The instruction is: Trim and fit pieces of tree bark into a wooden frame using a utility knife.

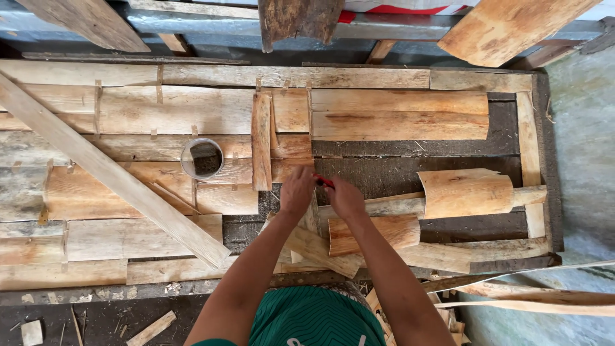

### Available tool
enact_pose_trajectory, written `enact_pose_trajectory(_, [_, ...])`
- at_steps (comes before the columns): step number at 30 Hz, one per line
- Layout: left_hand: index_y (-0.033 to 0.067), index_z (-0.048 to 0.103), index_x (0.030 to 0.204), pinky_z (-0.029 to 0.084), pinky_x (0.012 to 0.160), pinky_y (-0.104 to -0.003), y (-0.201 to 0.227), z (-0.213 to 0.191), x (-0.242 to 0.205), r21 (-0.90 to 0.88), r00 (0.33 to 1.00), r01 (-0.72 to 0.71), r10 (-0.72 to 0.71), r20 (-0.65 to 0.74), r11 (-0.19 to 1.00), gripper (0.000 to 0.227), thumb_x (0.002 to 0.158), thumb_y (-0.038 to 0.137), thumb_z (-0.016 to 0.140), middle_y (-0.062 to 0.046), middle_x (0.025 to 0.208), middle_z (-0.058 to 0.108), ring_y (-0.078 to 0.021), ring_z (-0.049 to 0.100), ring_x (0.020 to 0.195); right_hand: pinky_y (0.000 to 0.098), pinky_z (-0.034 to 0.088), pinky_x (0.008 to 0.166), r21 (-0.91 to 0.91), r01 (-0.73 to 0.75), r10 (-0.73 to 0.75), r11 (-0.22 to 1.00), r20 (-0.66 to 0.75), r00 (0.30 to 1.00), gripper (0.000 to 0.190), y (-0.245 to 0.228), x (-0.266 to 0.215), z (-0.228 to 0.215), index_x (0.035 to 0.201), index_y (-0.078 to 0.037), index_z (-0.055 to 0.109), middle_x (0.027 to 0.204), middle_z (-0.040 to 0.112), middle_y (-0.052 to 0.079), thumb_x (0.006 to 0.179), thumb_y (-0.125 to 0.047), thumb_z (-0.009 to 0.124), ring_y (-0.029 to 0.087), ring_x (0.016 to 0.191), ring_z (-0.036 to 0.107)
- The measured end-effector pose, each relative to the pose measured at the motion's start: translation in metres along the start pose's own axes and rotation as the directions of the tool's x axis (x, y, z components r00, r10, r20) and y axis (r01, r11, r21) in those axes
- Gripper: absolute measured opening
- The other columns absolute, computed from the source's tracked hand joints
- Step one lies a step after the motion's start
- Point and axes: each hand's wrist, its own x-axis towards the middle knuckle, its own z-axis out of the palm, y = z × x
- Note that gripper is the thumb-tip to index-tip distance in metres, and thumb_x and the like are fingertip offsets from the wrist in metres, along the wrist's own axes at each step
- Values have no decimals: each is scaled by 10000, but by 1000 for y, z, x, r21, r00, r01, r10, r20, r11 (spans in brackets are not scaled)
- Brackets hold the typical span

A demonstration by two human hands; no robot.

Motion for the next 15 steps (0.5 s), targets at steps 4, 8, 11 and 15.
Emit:
enact_pose_trajectory(4, [120, 553, 1378, 448, 1121, -447, -26, 5, 5, -7, 998, 69, -69, 1, 998, 265, 1119, 173, 535, -89, 1419, 529, -291, 563, 1298, 546, 505, 627, 85, -121, 120, 989, 19, 993, 241, 12, 3, 15, 1166, -84, 566, 842, 717, 178, 1070, -305, 579, 398, 707, 700])
enact_pose_trajectory(8, [127, 347, 1577, 240, 1234, -475, -45, 26, 13, 256, 997, -53, 36, 71, 965, 714, 904, 55, 574, -107, 1656, 286, -324, 284, 1513, 558, 528, 618, 166, -116, 121, 979, -17, 993, 301, 14, 11, 38, 1300, -78, 479, 826, 716, 199, 1076, -271, 529, 412, 698, 704])
enact_pose_trajectory(11, [118, 250, 1623, 171, 1270, -481, -46, 30, 17, 323, 986, -63, 10, 164, 944, 747, 941, 102, 555, -121, 1701, 192, -326, 206, 1552, 548, 563, 633, 203, -73, 85, 976, -52, 995, 484, -6, 10, 42, 1485, -94, 368, 857, 721, 214, 1039, -210, 519, 413, 706, 713])
enact_pose_trajectory(15, [112, 209, 1627, 185, 1269, -494, -42, 34, 21, 293, 975, -25, -41, 216, 956, 723, 988, 163, 544, -143, 1711, 153, -345, 185, 1567, 541, 572, 676, 179, -95, 94, 979, 11, 995, 661, -34, 12, 23, 1655, -134, 201, 891, 743, 226, 1057, -158, 483, 411, 721, 715])
